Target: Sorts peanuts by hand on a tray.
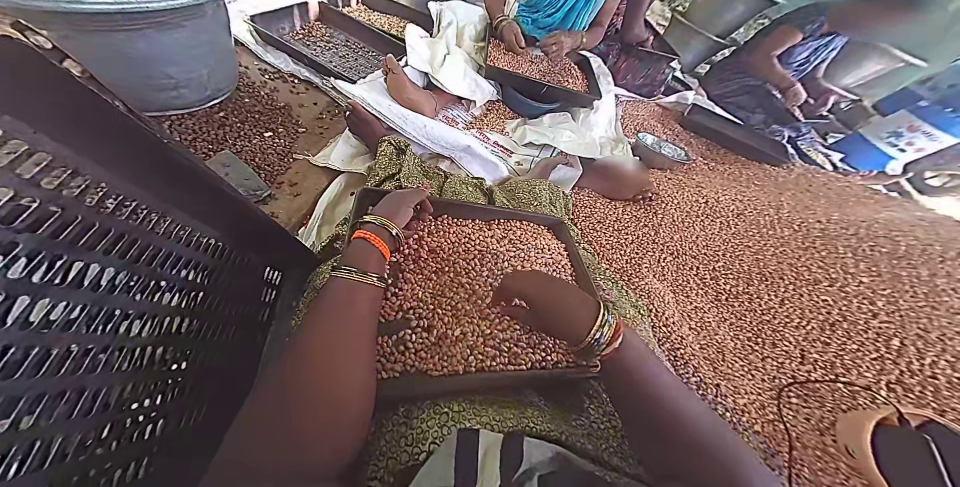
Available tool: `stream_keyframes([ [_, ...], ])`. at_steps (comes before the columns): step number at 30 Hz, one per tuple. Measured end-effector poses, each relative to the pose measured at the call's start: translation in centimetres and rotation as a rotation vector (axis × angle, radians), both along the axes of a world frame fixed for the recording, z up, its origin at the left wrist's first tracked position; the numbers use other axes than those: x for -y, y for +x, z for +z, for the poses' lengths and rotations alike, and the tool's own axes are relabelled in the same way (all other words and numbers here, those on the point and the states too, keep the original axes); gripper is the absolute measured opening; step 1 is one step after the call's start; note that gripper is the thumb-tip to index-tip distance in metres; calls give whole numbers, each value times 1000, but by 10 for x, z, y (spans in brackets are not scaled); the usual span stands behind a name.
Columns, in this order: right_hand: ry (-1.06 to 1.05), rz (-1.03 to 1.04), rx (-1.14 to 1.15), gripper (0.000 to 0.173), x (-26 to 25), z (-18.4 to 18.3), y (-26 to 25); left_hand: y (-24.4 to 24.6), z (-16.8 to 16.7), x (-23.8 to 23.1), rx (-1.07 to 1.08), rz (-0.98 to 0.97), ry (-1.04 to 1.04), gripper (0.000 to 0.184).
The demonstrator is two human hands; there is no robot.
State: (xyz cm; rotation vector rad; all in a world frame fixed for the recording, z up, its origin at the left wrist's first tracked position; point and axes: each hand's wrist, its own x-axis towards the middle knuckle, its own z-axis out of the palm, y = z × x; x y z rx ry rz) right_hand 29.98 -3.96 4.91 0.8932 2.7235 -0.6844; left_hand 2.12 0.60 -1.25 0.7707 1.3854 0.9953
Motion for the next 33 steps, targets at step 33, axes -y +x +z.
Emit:
stream_keyframes([
  [33, -84, -26, -61, 10, 0, -25, 8, 4, -32, -13, -49, -137, -72, 47],
])
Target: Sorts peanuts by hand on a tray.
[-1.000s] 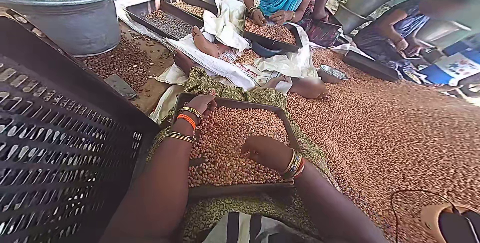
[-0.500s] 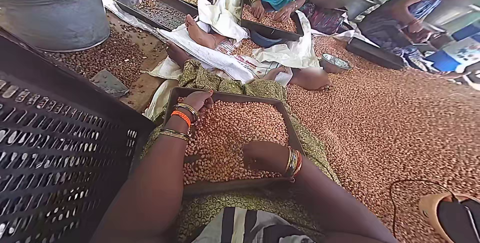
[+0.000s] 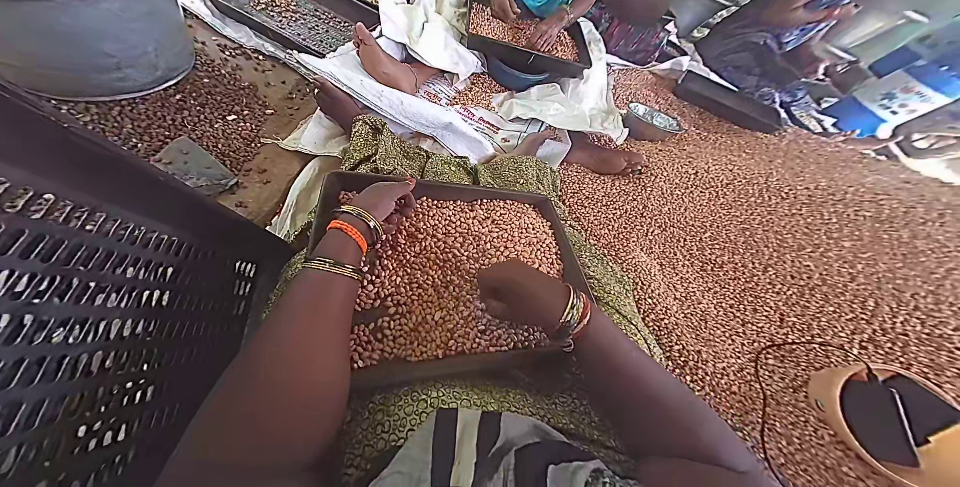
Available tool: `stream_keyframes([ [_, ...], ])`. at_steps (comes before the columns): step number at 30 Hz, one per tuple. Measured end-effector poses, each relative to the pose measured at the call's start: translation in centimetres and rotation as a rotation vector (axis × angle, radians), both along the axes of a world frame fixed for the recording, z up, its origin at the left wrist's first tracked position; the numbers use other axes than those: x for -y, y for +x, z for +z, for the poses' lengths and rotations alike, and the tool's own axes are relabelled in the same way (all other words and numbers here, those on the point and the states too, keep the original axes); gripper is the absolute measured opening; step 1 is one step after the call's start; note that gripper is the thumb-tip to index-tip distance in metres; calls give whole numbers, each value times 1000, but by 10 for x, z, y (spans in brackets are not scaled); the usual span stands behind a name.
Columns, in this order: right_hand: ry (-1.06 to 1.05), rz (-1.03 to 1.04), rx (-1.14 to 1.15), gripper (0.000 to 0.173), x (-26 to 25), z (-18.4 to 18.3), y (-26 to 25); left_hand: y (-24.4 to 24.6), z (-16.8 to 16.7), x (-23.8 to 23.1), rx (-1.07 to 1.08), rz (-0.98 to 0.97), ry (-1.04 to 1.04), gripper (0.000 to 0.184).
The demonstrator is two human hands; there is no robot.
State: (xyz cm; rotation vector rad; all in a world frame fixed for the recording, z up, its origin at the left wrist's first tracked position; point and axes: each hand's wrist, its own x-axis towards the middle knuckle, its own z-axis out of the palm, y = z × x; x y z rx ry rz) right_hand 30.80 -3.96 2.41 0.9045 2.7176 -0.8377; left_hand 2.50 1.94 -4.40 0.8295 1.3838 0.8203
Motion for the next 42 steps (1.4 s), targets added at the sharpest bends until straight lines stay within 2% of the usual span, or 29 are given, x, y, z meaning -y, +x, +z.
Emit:
stream_keyframes([
  [2, 69, -86, -22, 9, -3, 13, -9, 16, 10, 7, 43, -94, 16, 48],
  [4, 172, -179, -202, 12, -2, 15, -22, 32, 22, 19, 93, -224, 14, 55],
  [7, 269, -274, -504, 20, -2, 3, -39, 46, 34, 32, 187, -338, -55, 69],
  [9, 312, -343, -553, 23, -2, -3, -39, 45, 35, 34, 269, -431, -69, 74],
  [10, 325, -363, -510, 22, -2, -4, -35, 43, 31, 32, 289, -477, -63, 71],
  [11, 308, -352, -422, 21, -1, -3, -30, 40, 27, 29, 294, -498, -49, 60],
  [13, 164, -176, -169, 22, -2, -1, -18, 35, 22, 25, 259, -479, -21, 38],
  [15, 60, 72, -36, 16, -1, -12, -11, 34, 25, 23, 200, -464, 1, 35],
  [17, 3, 184, 6, 12, 4, -26, -11, 33, 28, 24, 166, -467, 20, 34],
  [24, 14, 163, 136, 16, 6, -30, -18, 34, 22, 20, 128, -569, 27, 33],
  [27, 20, 49, 126, 19, 0, -14, -17, 36, 29, 24, 59, -570, -4, 36],
  [31, 175, -190, -118, 22, 0, 16, -27, 45, 37, 32, 118, -542, -96, 59],
  [34, 252, -322, -354, 23, 1, 16, -42, 43, 38, 38, 256, -586, -51, 74],
  [36, 283, -377, -458, 21, -1, 5, -43, 39, 36, 36, 364, -546, -25, 68],
  [37, 268, -392, -487, 20, -2, 0, -41, 38, 35, 34, 374, -486, -21, 56],
  [39, 128, -312, -441, 19, 1, -5, -35, 34, 26, 29, 348, -433, 35, 38],
  [42, -201, 112, -188, 22, 10, -10, -35, 35, 21, 23, 218, -361, 63, 37],
])
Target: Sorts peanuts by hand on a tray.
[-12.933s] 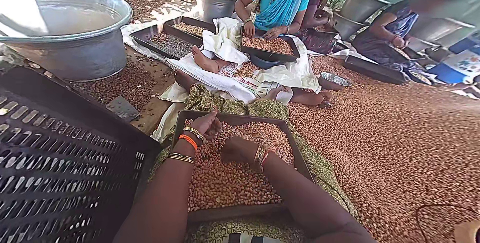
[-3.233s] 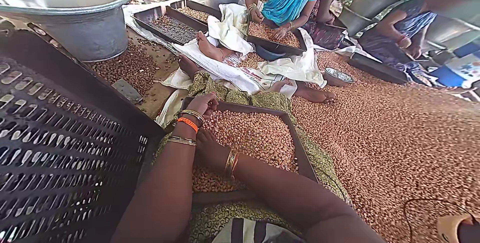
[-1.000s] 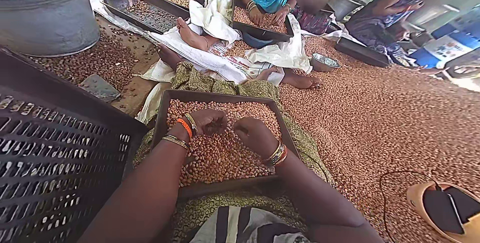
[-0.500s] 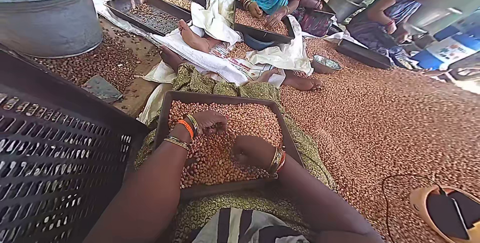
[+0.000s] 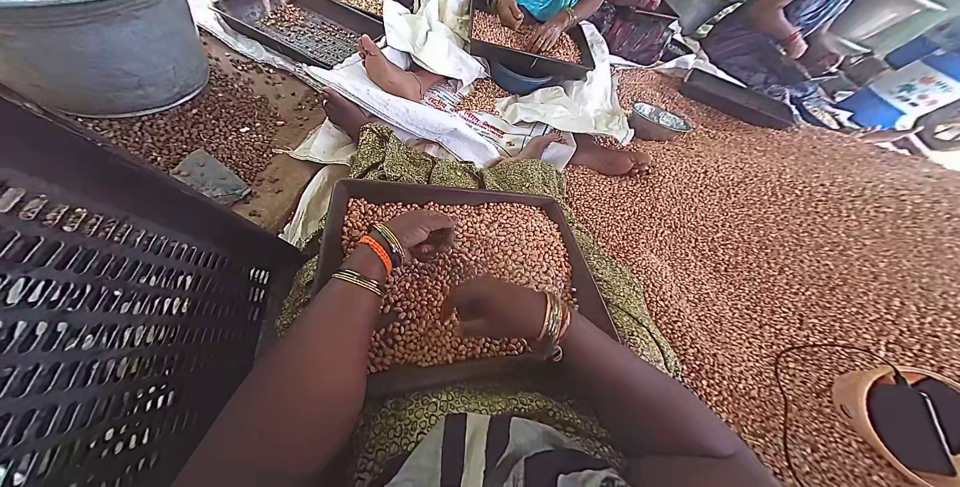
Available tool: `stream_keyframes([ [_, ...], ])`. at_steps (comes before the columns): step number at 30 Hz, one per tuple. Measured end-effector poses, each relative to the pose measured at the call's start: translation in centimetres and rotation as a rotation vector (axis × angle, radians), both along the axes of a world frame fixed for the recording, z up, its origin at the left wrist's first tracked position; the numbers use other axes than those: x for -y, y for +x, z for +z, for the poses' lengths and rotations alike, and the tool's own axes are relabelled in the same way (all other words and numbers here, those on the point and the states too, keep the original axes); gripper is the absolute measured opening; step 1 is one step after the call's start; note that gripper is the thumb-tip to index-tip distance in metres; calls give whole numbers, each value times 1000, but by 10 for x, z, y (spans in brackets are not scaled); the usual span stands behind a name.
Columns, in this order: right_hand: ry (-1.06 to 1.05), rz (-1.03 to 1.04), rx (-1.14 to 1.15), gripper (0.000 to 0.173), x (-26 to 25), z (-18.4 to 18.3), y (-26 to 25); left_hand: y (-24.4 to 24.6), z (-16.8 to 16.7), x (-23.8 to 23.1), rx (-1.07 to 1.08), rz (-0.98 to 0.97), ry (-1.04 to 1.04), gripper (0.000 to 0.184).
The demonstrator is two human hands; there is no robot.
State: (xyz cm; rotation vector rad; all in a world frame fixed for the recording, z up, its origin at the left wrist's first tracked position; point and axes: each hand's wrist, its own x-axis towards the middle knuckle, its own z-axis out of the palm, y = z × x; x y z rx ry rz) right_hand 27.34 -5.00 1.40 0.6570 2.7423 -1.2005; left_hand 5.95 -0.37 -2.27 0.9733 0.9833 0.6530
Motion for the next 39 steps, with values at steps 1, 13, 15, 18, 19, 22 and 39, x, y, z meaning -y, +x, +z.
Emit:
stream_keyframes([
  [1, -30, 97, 78, 24, 4, -5, -4, 0, 0, -1, -30, 18, 0, 36],
  [13, 163, 162, 115, 10, 1, -13, 0, -5, -6, -5, -84, 60, -3, 34],
  [15, 167, 189, 236, 13, 6, -16, -5, -6, -2, -5, -56, 46, -16, 34],
  [18, 170, 189, 284, 15, 5, -20, -8, -6, 2, -3, -67, 47, -30, 35],
  [19, 159, 183, 304, 16, 4, -20, -8, -5, 3, -3, -77, 42, -30, 35],
  [22, 105, 156, 274, 15, -2, -23, -2, -4, 5, -4, -118, 32, -36, 35],
  [39, 318, -126, 238, 24, -10, 28, -5, 0, 20, 4, -282, -124, -51, 49],
])
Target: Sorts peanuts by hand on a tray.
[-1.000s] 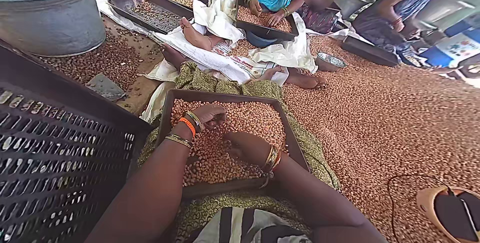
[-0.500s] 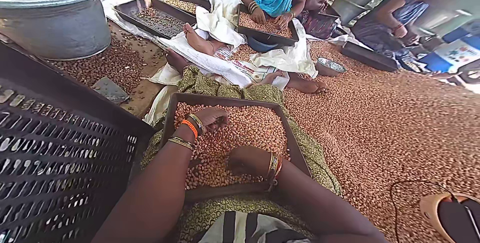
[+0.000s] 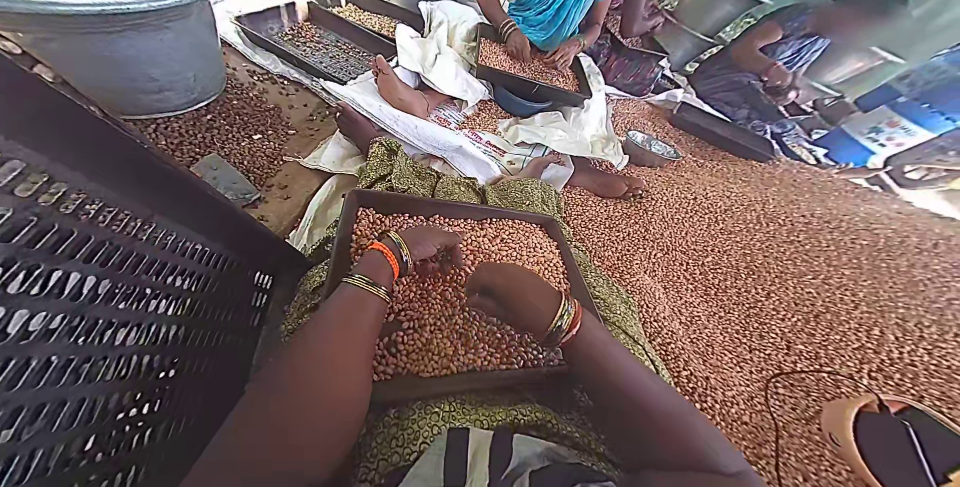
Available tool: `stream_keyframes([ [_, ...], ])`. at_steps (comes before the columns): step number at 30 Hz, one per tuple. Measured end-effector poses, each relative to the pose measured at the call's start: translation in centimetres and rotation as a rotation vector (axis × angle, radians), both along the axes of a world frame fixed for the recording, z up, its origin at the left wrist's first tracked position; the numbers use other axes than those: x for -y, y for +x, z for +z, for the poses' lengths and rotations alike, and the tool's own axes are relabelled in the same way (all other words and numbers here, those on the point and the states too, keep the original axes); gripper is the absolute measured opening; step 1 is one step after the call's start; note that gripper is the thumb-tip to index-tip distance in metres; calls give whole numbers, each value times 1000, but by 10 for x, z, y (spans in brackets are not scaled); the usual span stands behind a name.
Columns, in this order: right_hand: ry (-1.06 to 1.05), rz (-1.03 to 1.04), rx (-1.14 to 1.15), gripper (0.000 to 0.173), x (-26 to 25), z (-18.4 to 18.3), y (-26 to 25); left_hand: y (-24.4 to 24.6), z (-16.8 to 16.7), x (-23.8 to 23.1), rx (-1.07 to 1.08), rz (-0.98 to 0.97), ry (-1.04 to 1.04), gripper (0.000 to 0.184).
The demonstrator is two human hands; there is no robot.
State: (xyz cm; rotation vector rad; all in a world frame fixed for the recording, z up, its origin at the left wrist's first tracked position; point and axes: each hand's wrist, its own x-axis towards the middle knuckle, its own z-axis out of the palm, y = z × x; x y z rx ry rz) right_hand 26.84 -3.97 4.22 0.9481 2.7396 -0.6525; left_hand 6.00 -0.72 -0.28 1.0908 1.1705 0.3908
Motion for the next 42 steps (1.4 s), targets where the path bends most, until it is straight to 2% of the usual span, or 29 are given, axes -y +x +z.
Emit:
stream_keyframes([
  [2, 123, -139, -219, 26, -1, 11, -4, 4, 5, 6, 43, 46, -51, 59],
  [5, 294, -319, -479, 27, -7, 2, -13, -1, 4, 7, 231, 124, -64, 80],
  [7, 260, -310, -512, 23, -7, -6, -16, -7, -2, 1, 334, 194, -38, 76],
  [9, 30, -100, -422, 19, 1, -11, -16, -12, -9, -4, 378, 293, -26, 57],
  [11, -185, 234, -327, 14, 14, -24, -25, -13, -12, -8, 317, 359, 1, 48],
  [13, -240, 472, -309, 20, 32, -44, -35, -12, -16, -13, 244, 412, 13, 42],
  [16, -223, 559, -201, 16, 37, -55, -37, -12, -16, -13, 190, 437, -9, 42],
  [18, -203, 532, -94, 9, 22, -49, -28, -13, -14, -12, 181, 432, -12, 43],
  [20, -75, 424, -74, 9, 1, -49, -11, -13, -11, -14, 163, 433, 9, 43],
  [22, 65, 240, -117, 15, -13, -42, 3, -12, -14, -14, 135, 423, 35, 42],
  [25, 49, 42, -156, 22, -19, -17, 11, -11, -15, -12, 90, 406, 55, 40],
  [29, 9, 20, -99, 19, -11, -11, 4, -10, -13, -13, 54, 347, 52, 44],
  [35, 23, -88, 16, 23, -10, -12, -2, -10, -8, -9, 27, 297, 78, 39],
  [38, 4, -128, -1, 23, -15, -6, 7, -10, -9, -11, 1, 274, 96, 40],
  [42, -15, -84, -12, 20, -11, -9, 7, -12, -20, -17, 6, 247, 120, 41],
])
